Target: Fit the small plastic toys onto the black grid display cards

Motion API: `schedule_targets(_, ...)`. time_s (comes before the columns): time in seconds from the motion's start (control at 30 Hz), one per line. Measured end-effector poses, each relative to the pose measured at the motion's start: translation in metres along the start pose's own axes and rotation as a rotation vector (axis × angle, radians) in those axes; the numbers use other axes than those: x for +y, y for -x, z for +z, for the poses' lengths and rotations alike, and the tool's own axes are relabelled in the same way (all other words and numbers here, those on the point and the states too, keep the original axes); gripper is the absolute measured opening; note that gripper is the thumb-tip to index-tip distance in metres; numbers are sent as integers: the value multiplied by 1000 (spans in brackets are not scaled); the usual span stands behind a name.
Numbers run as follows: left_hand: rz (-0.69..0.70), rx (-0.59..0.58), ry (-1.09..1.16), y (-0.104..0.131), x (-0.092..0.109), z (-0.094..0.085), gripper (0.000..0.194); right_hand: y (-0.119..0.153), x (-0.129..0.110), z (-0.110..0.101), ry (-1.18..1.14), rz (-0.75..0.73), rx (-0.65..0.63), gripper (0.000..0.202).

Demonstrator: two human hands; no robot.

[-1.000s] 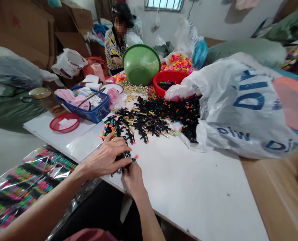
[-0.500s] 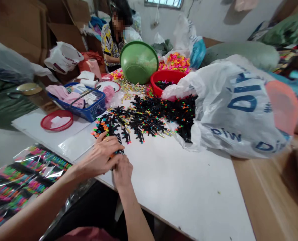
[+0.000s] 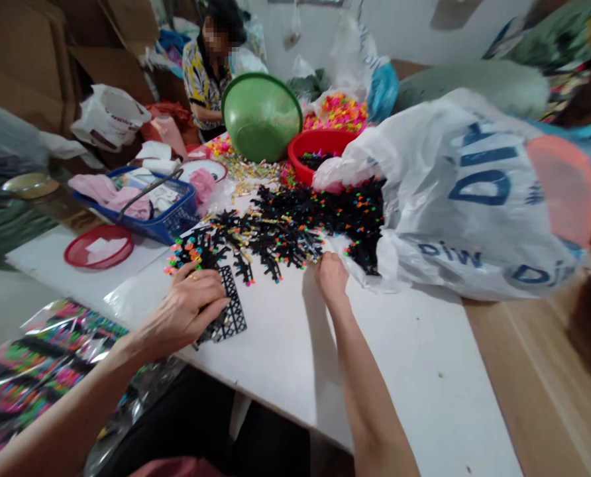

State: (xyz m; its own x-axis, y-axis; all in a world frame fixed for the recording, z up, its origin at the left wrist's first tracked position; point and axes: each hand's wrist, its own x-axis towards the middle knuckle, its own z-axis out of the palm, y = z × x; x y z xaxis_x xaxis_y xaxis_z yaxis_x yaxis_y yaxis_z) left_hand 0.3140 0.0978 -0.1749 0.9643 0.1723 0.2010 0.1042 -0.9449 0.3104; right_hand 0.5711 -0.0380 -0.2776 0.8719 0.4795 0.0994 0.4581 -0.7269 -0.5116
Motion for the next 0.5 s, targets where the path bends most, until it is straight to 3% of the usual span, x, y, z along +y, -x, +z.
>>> schedule_targets(0.07, -10, -6, -9, 0, 1, 0, 29, 49, -18, 10, -131, -16, -34, 21)
schedule_targets(0.17, -28, -13, -20, 1, 2, -2, 30, 127, -54, 32, -626, 18, -217, 30)
schedule_targets(0.23, -29, -17, -26, 1, 2, -4, 30, 165, -74, 51, -802, 75, -312, 22)
schedule_targets(0.33, -7, -13, -23, 2, 3, -6, 29, 186, -87, 74, -817, 102, -295, 16)
schedule_targets(0.5, 33, -16, 33, 4, 0, -6, 34, 180, -92, 87, -691, -12, -289, 10)
